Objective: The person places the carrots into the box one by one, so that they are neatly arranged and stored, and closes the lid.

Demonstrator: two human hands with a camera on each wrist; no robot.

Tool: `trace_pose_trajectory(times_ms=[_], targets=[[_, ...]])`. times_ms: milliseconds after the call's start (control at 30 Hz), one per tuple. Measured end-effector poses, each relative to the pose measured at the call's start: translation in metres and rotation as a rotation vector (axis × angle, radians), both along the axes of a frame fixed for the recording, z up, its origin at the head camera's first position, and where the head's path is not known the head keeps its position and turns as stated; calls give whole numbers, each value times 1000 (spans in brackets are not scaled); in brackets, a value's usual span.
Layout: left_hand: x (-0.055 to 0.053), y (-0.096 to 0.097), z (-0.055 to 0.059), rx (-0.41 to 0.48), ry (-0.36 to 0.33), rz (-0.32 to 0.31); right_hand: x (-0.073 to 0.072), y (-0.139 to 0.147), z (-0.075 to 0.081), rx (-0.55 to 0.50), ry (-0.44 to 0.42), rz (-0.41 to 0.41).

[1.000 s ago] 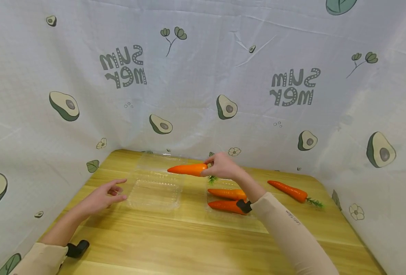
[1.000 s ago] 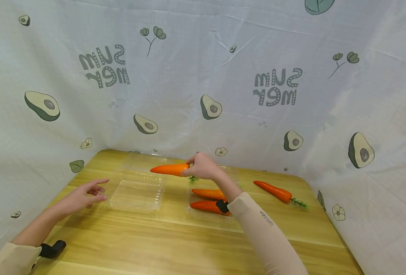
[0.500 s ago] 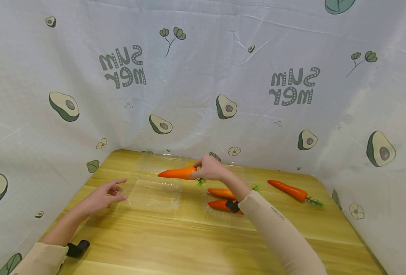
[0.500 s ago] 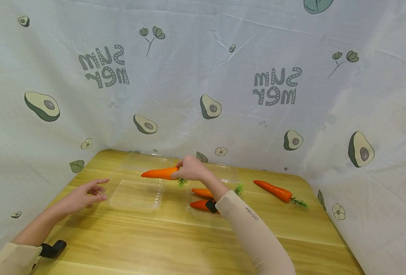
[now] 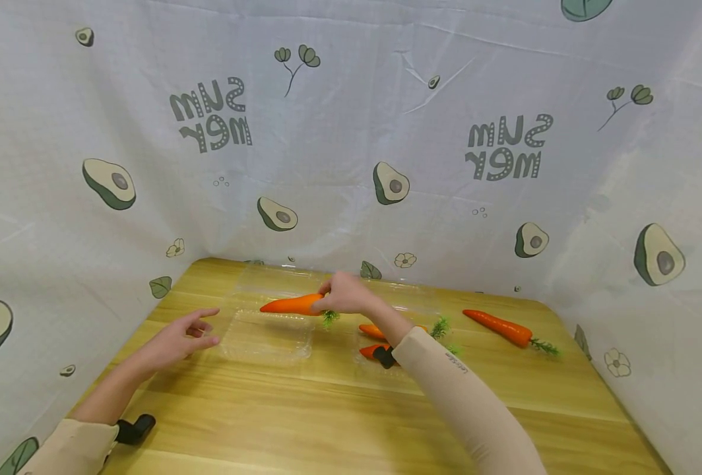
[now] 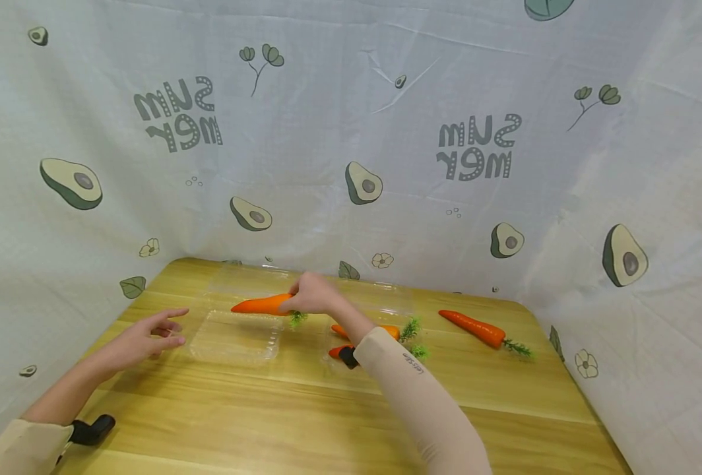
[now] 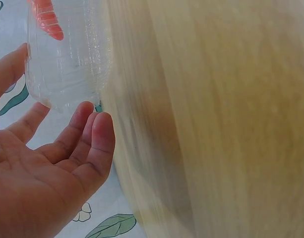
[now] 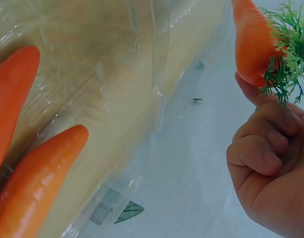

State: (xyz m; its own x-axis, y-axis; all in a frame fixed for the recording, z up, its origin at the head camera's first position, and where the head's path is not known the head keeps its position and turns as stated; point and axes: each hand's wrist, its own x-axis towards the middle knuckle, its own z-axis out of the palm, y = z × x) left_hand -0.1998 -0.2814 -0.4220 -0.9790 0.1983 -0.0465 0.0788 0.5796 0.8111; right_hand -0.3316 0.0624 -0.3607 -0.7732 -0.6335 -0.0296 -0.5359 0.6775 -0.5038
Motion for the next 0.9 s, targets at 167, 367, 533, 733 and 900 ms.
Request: trace_pose_trajectory(times_ms=[167,367,533,733,900], targets=[[-1,0,-1,-4,3,-2,0,-7,-3,17,-5,3],[-2,-1,0,-4,-9,7,-2,-17,-6,43,19,33],[-3,-1,0,1,-19,9,-4,-26,-6,84,44,41],[-2,0,0,1,-22,11,-4,-32,-5,112,1,21],[-1,0,0,10,-14,2,-4,-36,-6,146,0,50]])
